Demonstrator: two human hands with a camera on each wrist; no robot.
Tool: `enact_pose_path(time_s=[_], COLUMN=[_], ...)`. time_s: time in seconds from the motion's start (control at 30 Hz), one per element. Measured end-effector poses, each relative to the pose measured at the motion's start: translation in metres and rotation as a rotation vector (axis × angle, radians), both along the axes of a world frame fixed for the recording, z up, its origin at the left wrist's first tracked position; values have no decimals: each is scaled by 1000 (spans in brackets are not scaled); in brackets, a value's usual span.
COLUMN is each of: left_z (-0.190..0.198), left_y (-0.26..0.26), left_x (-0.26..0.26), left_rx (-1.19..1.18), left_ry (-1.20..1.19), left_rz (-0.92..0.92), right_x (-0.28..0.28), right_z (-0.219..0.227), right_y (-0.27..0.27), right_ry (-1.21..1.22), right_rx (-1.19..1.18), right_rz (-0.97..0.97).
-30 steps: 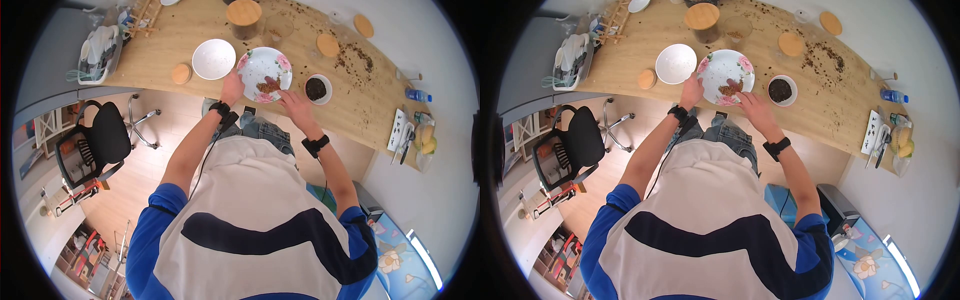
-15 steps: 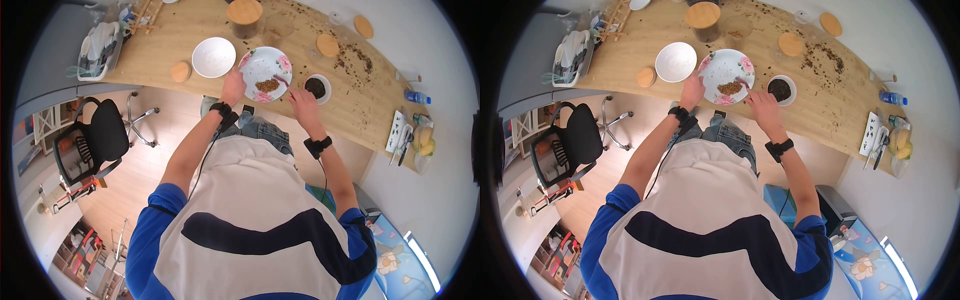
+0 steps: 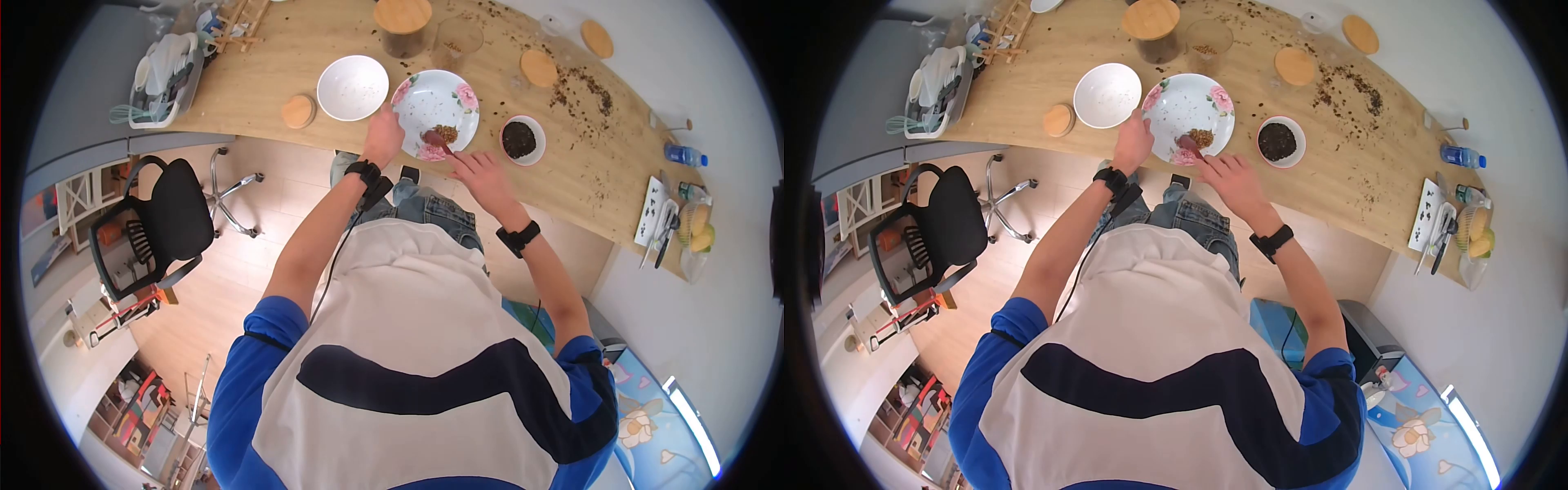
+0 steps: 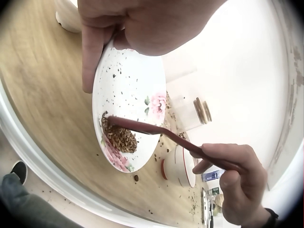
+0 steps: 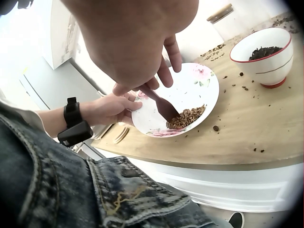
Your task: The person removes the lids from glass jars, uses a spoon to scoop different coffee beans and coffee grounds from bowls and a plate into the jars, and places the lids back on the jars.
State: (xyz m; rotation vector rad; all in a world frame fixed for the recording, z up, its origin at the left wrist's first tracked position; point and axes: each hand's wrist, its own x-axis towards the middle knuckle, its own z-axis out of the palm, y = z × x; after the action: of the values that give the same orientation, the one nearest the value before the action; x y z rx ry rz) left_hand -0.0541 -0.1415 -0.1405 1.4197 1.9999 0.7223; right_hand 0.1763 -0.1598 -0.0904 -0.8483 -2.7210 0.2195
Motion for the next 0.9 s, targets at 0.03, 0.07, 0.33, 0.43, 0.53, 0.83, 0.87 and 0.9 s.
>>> enact_pose_path(time_s=[0.03,0.07,0.33,0.43,0.53,0.83,0.87,0.9], left_z=[0,-1,1,1,1,0,-1,-2], left_y=[0,0,1,2,2,3,3,3], left_x=[0,0,-1,0,-1,-3,-4,-5], left_rx=[-5,-5,-12,-9,-10,2,0,15], left_ry=[-3,-4,19,-6,45,37,40,40], left_rz=[4,5,-10,-4,-27,-31,-32,-30], right_x=[2,4,-3,-6,-11,0,1,3], right_z=[-1,1,10,13,9,4,3,2], right_y=[0,0,-5,-6,-7,-9,-10,-10], right_ry=[-1,-2,-14,11,47,20,26,29], right_rx=[-1,-12,-6,22,16,-57,-78,-98], right_rz=[1,-15,16,-23,-36,-26,-33,-38])
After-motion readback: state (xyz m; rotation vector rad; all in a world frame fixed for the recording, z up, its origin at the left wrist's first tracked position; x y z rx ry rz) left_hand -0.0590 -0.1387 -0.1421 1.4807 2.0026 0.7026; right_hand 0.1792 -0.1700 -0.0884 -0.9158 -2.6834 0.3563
